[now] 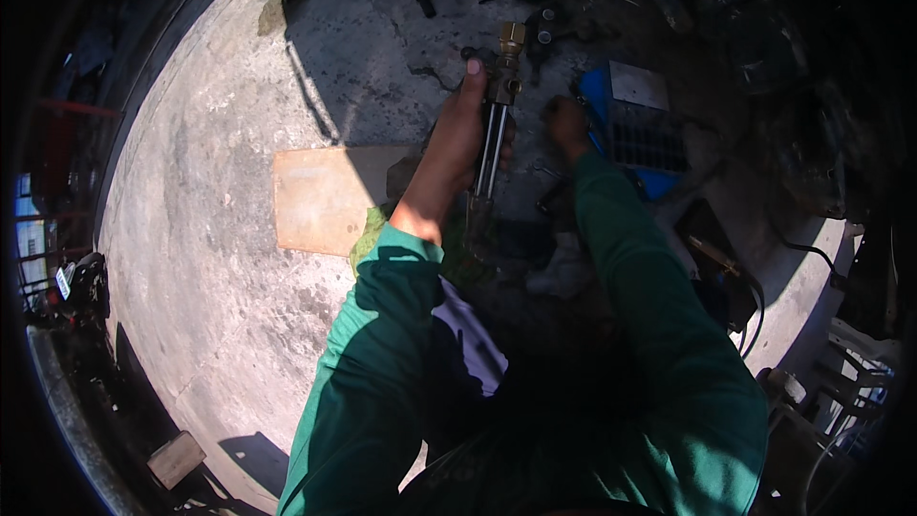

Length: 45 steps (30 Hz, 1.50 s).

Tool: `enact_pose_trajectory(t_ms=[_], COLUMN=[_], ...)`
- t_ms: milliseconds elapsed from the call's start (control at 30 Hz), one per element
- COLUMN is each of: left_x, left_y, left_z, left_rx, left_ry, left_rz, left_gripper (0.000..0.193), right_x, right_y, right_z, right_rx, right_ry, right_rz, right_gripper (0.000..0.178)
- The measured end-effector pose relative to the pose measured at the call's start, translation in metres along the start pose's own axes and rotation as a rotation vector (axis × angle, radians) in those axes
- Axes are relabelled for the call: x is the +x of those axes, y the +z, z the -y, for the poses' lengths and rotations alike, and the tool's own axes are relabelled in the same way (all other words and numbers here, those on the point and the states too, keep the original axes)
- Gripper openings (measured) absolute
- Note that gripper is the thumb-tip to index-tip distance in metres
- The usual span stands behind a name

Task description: The person assembles a mechanical part using a wrench and screwdriver. They tighten and adjust components while sitting on the floor in a workshop environment.

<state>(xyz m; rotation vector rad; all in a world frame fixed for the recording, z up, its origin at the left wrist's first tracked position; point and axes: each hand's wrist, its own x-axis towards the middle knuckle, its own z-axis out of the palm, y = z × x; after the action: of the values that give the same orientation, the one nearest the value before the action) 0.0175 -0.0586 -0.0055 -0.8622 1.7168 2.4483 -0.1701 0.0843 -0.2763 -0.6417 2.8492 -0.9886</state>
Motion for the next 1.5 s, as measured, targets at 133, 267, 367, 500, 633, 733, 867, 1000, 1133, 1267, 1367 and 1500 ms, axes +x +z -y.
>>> enact_pose_trajectory(t_ms=[133,267,367,500,633,733,867,1000,1133,1267,1367,1500], left_x=[0.001,0.010,0.010,0.009,0.007,-0.006,-0.026,-0.028,-0.036,-0.046,-0.047,-0.042], left_y=[0.002,0.017,0.003,0.016,0.040,0.055,0.075,0.079,0.097,0.107,0.107,0.110], left_z=[-0.001,-0.001,0.005,0.002,-0.003,-0.011,-0.015,-0.013,-0.013,-0.014,-0.010,-0.005], left_rx=[0.021,0.000,-0.049,-0.110,-0.176,-0.216,-0.213,-0.152,-0.148,-0.150,-0.147,-0.234], left_ry=[0.015,-0.011,0.029,0.075,0.124,0.178,0.224,0.313,0.428,0.491,0.530,0.526], left_rz=[0.020,0.039,0.006,0.022,0.111,0.214,0.281,0.352,0.298,0.264,0.224,0.184], left_gripper=[0.075,0.075,0.078,0.078,0.078,0.075,0.061,0.051,0.047,0.041,0.041,0.041], right_x=[0.004,0.006,-0.009,-0.055,-0.086,-0.101,-0.113,-0.120,-0.132,-0.137,-0.142,-0.145], right_y=[-0.010,-0.049,-0.098,-0.187,-0.213,-0.228,-0.249,-0.264,-0.274,-0.282,-0.286,-0.294], right_z=[0.006,0.008,0.087,0.166,0.183,0.195,0.193,0.189,0.192,0.192,0.195,0.199], right_rx=[-0.014,-0.038,0.746,1.142,0.986,0.999,1.029,1.115,1.017,1.009,0.969,0.872], right_ry=[0.119,0.083,0.247,0.138,-0.101,-0.148,-0.150,-0.184,-0.212,-0.223,-0.248,-0.316], right_rz=[0.008,-0.003,0.218,0.293,0.002,-0.117,-0.179,-0.182,-0.255,-0.281,-0.296,-0.343], right_gripper=[0.028,0.031,0.040,0.044,0.045,0.039,0.034,0.033,0.032,0.033,0.034,0.034])
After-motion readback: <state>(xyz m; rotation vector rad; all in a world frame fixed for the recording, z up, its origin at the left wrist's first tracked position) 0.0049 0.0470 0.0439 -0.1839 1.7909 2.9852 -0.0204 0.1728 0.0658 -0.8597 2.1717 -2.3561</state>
